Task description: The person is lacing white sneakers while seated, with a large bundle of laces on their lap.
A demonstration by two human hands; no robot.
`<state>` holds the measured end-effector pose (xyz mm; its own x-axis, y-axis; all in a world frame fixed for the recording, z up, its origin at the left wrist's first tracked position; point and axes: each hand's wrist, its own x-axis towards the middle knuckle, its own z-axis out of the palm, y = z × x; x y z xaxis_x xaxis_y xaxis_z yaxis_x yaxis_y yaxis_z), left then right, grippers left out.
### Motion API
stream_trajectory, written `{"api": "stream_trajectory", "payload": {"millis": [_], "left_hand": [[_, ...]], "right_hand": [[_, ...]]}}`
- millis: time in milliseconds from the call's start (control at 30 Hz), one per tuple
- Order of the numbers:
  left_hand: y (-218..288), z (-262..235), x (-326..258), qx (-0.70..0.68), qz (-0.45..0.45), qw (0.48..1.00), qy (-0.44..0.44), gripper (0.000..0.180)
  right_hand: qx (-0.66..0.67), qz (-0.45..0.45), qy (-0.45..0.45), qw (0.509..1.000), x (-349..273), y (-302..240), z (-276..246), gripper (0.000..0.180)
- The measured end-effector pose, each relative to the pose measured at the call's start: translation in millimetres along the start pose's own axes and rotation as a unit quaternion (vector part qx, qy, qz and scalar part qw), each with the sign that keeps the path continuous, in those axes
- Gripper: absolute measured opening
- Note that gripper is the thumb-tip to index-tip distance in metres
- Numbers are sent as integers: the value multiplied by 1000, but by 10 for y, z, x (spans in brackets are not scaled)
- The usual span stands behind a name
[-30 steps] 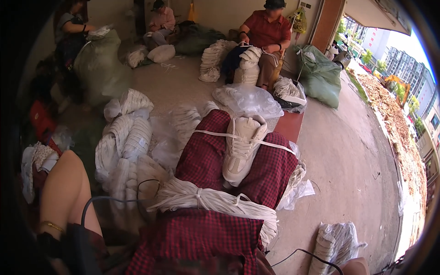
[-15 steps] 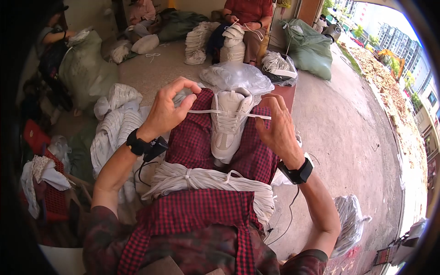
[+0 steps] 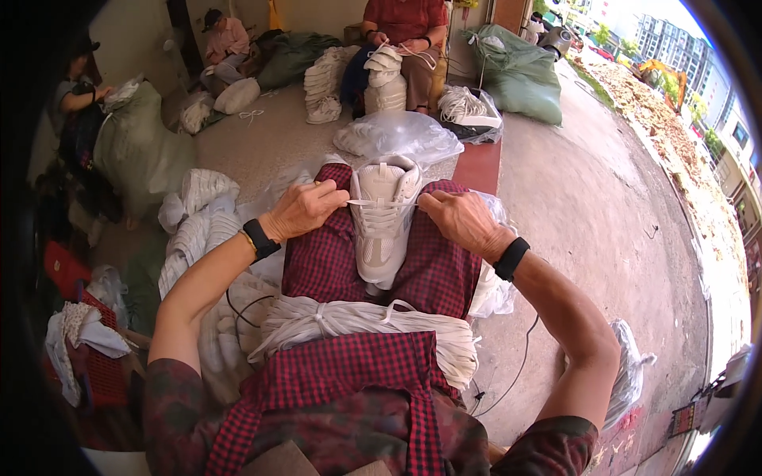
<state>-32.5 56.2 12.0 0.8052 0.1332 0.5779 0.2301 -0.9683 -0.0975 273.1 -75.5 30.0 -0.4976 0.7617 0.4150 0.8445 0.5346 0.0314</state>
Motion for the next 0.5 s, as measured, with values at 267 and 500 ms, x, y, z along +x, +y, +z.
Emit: {"api": "stream_trajectory", "payload": {"millis": [267,500], "left_hand": [[-513,-1083,-808,139,-126,982,22,21],[-679,-2481,-1567,274,-238,927,90,16]], "right_hand": [[-85,167,15,982,-1049,580,-805,7],[-263,293,70,917,-2137,741,-1811,8]]}}
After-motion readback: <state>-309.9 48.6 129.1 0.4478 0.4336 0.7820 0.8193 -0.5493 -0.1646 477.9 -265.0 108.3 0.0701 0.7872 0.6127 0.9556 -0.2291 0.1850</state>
